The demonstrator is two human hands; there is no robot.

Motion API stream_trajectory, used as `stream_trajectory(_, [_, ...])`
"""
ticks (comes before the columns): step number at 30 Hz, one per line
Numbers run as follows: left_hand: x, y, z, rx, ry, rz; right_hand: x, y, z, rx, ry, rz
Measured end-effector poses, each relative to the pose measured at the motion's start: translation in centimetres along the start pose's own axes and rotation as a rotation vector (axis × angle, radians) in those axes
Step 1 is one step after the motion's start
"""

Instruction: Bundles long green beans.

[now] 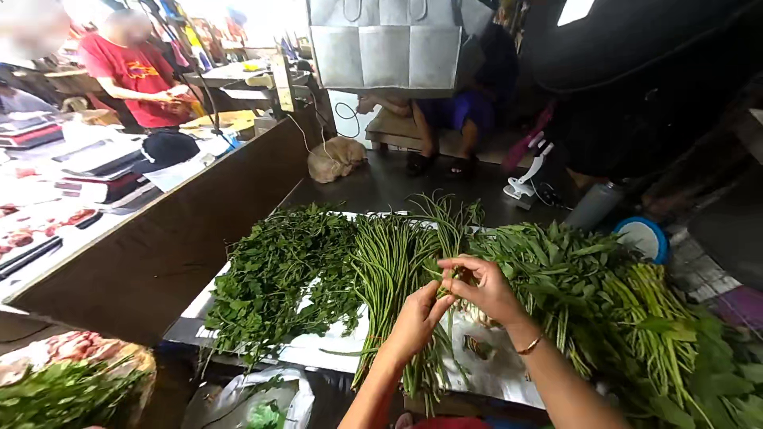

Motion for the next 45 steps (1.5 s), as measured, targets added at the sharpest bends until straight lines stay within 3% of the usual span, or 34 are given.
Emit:
stream_trajectory(4, [1.6,0.5,-2.0,-0.002,-0.136,-0.042,2.3,-0.1,1.1,0.304,-0.23,-0.095])
stream_trajectory(7, [2.5,0.9,-2.9,0.123,-0.111,-0.05,4.2,-1.0,2.2,0.267,-0.351,-0.024])
stream_trajectory(12, [2.6,0.4,-0.9,0.116,0.076,-0.093,2.4,-7.2,7.0,0.287,0.025,0.186])
stream_trajectory(14, [3.2,-1.2,0.9,0.071,0.222,-0.065,-1.3,-9.7,9.5,0.34,0.177,0.277])
stream_trajectory(18, [5.4,-3.3,4.4,-0.017,0.449,0.019,-11.9,-11.2,12.2,0.333,0.373,0.263])
stream_trajectory(24, [9.0,-3.4,6.1,-0.03,0.523,0.043,-20.9,-11.4,14.3,0.431,0.703,0.312])
stream_trajectory(27, [10.2,-4.0,5.6,-0.031,0.493,0.097,-21.5,-8.4,13.5,0.603,0.738,0.319])
stream_trajectory(29, [10.5,-4.7,4.8,-0.034,0.425,0.138,-20.9,-4.4,11.6,0.724,0.633,0.213])
stream_trajectory(34, [10.5,-6.5,2.3,-0.024,0.149,0.27,-17.1,11.9,5.6,0.912,0.316,-0.135])
stream_trajectory(36, [10.6,-7.0,1.6,-0.025,0.084,0.278,-13.8,16.5,3.3,0.939,0.219,-0.23])
stream_trajectory(41, [8.8,-8.6,-0.2,-0.043,-0.11,0.395,-10.5,19.9,0.7,1.027,0.012,-0.36])
stream_trajectory(45, [4.0,-13.3,-4.1,-0.122,-0.218,0.498,-9.8,19.4,1.5,0.974,-0.025,-0.337])
Point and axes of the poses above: each hand's wrist, its own x-axis away from the middle knuckle, its own z-axis out of the back of the hand, y = z × x, the point moved 3 cm from there along -x, towards the middle knuckle, and after that the axes turned 13 degrees about -z, right-handed, at the moved point
